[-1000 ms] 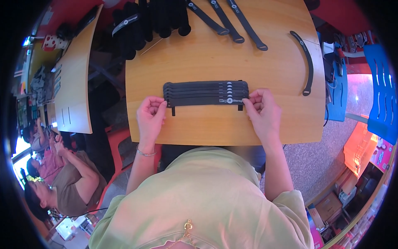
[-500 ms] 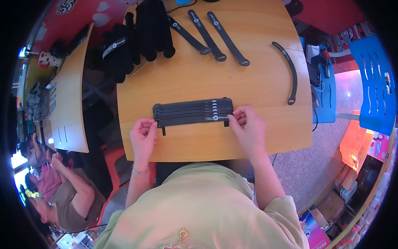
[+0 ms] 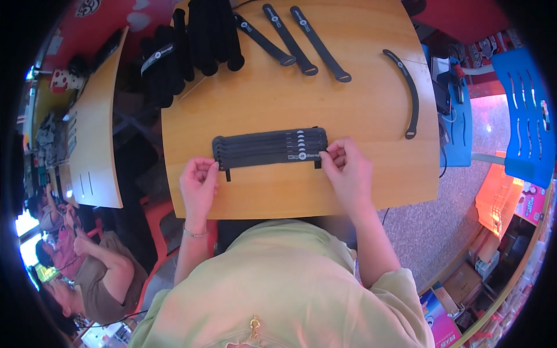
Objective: Inspecting and poking small holes in flexible black plastic strips using a thin pin-like tool.
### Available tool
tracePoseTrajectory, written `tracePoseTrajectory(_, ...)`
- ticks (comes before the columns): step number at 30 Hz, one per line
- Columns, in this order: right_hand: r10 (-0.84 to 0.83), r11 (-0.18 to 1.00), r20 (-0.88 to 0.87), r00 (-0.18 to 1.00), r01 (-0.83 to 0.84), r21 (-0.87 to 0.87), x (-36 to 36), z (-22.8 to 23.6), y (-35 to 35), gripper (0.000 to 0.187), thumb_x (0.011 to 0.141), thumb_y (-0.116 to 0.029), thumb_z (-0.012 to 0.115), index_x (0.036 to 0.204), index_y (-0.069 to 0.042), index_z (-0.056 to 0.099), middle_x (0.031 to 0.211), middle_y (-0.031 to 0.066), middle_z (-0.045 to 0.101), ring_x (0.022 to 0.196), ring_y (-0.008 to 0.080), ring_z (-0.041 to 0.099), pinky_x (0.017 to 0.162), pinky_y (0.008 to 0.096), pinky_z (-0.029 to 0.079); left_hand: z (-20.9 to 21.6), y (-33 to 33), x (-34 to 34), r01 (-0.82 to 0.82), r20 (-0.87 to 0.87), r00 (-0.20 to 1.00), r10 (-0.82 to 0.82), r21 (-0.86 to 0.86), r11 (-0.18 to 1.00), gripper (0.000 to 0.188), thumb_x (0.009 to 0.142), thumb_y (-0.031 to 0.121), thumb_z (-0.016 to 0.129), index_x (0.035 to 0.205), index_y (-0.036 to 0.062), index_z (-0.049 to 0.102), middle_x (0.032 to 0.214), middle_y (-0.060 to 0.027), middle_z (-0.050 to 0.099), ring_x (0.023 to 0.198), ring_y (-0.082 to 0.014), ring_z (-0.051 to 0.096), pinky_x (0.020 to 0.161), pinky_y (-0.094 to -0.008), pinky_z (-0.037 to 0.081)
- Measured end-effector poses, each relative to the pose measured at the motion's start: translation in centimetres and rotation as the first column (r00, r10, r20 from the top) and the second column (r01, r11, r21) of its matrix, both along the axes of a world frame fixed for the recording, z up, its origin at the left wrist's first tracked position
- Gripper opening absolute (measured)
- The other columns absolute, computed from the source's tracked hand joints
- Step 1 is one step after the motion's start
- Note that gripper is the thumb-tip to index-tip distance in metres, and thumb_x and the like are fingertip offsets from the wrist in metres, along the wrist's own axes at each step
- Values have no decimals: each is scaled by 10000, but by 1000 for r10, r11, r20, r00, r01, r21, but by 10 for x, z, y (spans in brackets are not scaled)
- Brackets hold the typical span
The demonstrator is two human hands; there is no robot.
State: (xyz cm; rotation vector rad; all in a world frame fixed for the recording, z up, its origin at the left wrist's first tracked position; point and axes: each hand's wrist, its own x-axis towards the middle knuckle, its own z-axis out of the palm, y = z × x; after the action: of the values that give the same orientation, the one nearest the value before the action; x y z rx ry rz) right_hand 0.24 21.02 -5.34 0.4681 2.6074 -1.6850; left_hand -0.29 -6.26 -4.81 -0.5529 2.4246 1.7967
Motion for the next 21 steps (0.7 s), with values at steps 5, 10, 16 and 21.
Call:
tracePoseTrajectory(5,5,1000,-11,1000,-5,10,0,-1,1,150,764,-23,669,832,-14,535,660,40,589,558,85,562,528,218,464,-1,0,0,8,-10,1000,-8,10,1000,59,830,27,612,861,7,566,678,3,565,498,-19,484,399,-163,380)
tracePoseTrajectory(10,8,1000,-31,999,-7,16,1,-5,0,157,764,-22,669,842,-16,534,660,39,587,560,85,563,528,218,465,-2,-1,1,8,-14,1000,-8,1,1000,61,830,30,612,860,6,565,674,5,561,501,-17,482,399,-163,379)
tracePoseTrajectory(16,-6,1000,-14,1000,6,-11,1,-4,0,161,763,-14,668,846,-14,530,668,35,582,560,79,556,526,211,460,-3,-1,1,11,-22,1000,-11,7,1000,60,828,32,613,857,7,566,675,9,559,507,-16,483,405,-162,383)
tracePoseTrajectory(21,-9,1000,-3,1000,8,-27,1,-5,-1,162,764,-6,663,853,-10,528,672,33,576,563,75,550,526,206,455,-4,-2,2,2,-13,1000,-2,6,1000,55,827,30,611,854,9,568,675,12,557,513,-15,486,411,-160,383)
